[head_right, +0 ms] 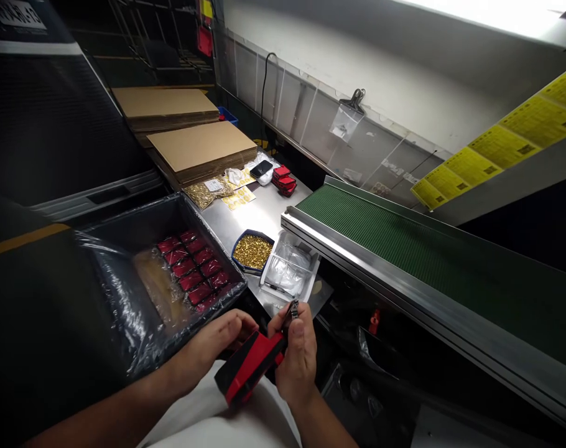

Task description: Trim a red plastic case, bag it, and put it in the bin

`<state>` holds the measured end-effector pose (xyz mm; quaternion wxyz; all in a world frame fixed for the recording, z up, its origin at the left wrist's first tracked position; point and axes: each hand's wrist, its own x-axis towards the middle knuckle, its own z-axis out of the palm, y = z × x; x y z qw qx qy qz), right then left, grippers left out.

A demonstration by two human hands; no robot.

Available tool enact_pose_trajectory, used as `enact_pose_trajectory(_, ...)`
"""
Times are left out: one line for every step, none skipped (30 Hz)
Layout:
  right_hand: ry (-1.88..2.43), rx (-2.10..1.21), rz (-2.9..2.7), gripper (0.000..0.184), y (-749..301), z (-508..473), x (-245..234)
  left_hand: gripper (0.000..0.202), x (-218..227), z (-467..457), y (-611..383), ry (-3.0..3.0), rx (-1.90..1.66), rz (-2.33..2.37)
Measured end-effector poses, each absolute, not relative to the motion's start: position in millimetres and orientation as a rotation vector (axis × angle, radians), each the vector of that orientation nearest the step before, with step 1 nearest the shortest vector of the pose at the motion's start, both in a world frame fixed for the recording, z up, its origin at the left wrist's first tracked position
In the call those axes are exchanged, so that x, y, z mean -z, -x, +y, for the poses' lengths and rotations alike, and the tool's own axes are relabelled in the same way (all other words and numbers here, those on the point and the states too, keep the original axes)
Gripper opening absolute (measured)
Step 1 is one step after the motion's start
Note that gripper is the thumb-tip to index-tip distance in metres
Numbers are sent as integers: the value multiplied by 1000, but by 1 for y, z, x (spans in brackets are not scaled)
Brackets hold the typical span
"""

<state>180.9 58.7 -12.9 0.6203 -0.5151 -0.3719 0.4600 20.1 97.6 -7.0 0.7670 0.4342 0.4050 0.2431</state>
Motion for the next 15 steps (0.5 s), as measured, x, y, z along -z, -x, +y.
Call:
enact_pose_trajectory(1177,-1082,-889,34,-179,58,12,50,8,101,-21,-919,-484,816)
enact_pose_trajectory(1168,-1093,-909,34,-177,57,12,52,10,103,-22,-912,-450,751)
enact_pose_trajectory(1163,-1080,-914,33,-175,57,11,56,12,104,-23,-902,-431,691)
enact_pose_trajectory(1168,-1042,-915,33,-175,58,11,60,14,104,-24,-879,-419,641)
enact_pose_trajectory(1188,-977,-911,33,-176,59,13,63,17,104,-24,-840,-417,599)
enact_pose_trajectory(1226,-892,-894,32,-180,61,17,65,20,103,-23,-782,-422,569)
enact_pose_trajectory(1291,-804,-862,32,-187,63,24,66,22,103,-22,-712,-438,544)
enact_pose_trajectory(1379,-731,-811,34,-196,66,34,66,24,102,-20,-630,-459,513)
enact_pose_trajectory(1475,-680,-747,36,-207,68,49,66,26,101,-18,-538,-480,475)
enact_pose_trajectory(1597,-661,-668,41,-220,69,66,64,28,101,-16,-442,-496,434)
enact_pose_trajectory(1692,-677,-603,46,-233,68,86,63,29,100,-13,-353,-510,393)
enact_pose_trajectory(1768,-695,-552,50,-245,67,107,62,30,99,-11,-282,-522,358)
enact_pose_trajectory(1847,-710,-511,53,-257,64,128,61,31,98,-9,-232,-532,326)
enact_pose_trajectory(1924,-724,-487,56,-266,60,149,61,32,98,-8,-199,-535,296)
enact_pose_trajectory(2001,-743,-476,57,-274,55,169,62,33,97,-8,-180,-535,271)
